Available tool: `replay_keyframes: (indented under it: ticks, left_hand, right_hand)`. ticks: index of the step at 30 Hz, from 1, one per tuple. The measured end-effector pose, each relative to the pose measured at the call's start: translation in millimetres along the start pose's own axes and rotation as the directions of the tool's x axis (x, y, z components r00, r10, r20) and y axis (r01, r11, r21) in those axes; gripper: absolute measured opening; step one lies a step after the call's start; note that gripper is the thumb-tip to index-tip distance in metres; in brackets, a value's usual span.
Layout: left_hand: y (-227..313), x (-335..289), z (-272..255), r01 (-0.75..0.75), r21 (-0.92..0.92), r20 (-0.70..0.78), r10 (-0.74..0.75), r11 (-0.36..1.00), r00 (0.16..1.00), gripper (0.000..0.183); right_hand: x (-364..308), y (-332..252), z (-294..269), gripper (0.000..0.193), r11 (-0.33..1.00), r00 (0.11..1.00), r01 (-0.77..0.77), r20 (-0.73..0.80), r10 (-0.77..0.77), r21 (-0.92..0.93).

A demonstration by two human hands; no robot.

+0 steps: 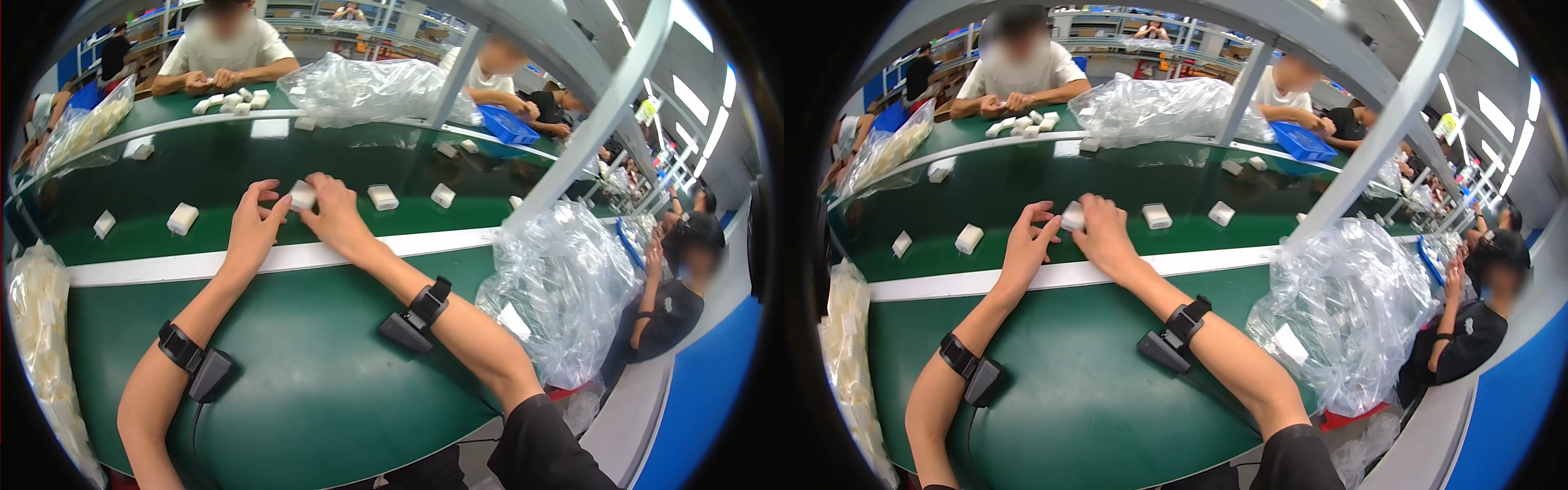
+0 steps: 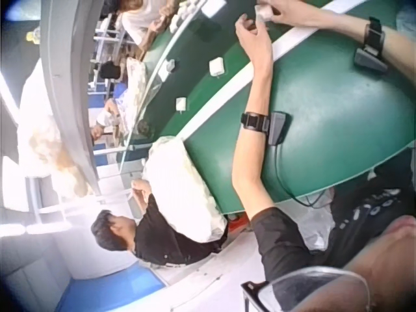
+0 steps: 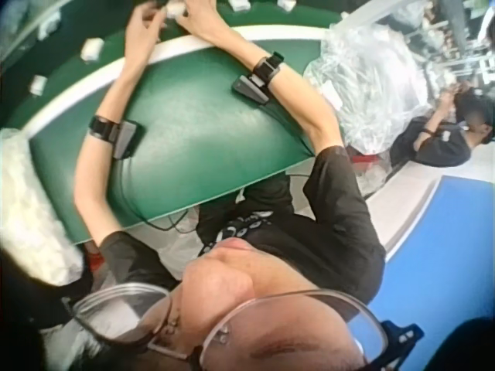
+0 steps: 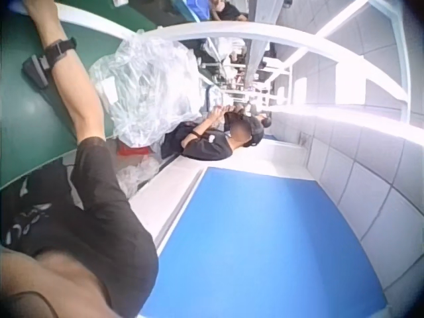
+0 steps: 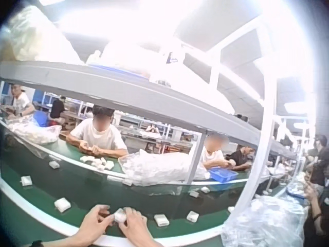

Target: Manually assemble small plastic components at a factory conveyor belt.

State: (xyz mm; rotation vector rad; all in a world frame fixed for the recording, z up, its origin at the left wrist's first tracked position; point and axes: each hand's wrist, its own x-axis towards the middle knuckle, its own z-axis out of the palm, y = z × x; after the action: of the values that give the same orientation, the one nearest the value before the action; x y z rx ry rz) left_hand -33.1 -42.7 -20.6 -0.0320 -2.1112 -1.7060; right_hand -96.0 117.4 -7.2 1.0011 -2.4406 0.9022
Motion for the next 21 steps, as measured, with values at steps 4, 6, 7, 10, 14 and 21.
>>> replay_keyframes:
  ticks: [4, 6, 7, 10, 14, 21]
  left_hand:
    - [-7, 7, 12, 0.004, -0.227, 0.231, 0.05, 0.974, 0.972, 0.044]
    - [-1, 3, 11, -0.014, -0.187, 0.257, 0.063, 0.982, 0.964, 0.037]
    - [3, -2, 3, 0.058, -0.261, 0.302, 0.024, 0.964, 0.953, 0.039]
    - [-13, 12, -1, 0.121, -0.32, 0.36, 0.002, 0.94, 0.933, 0.041]
    - [-10, 13, 6, 0.178, -0.348, 0.397, -0.027, 0.92, 0.918, 0.042]
    - [3, 2, 11, 0.162, -0.346, 0.349, -0.033, 0.924, 0.936, 0.037]
  right_hand:
    - [-16, -24, -25, 0.05, 0.97, 0.975, 0.212, -0.091, -0.202, 0.122]
    - [-44, -44, -52, 0.053, 0.986, 0.986, 0.164, -0.044, -0.164, 0.004]
    - [-55, -56, -65, 0.055, 0.985, 0.987, 0.159, -0.015, -0.16, -0.063]
    - [-109, -46, -148, 0.027, 0.957, 0.993, 0.069, -0.078, -0.094, -0.282]
    - [-217, 40, -254, 0.015, 0.828, 0.882, -0.471, -0.171, 0.439, -0.304]
    - [-293, 111, -322, 0.022, 0.642, 0.903, -0.342, -0.05, 0.427, -0.686]
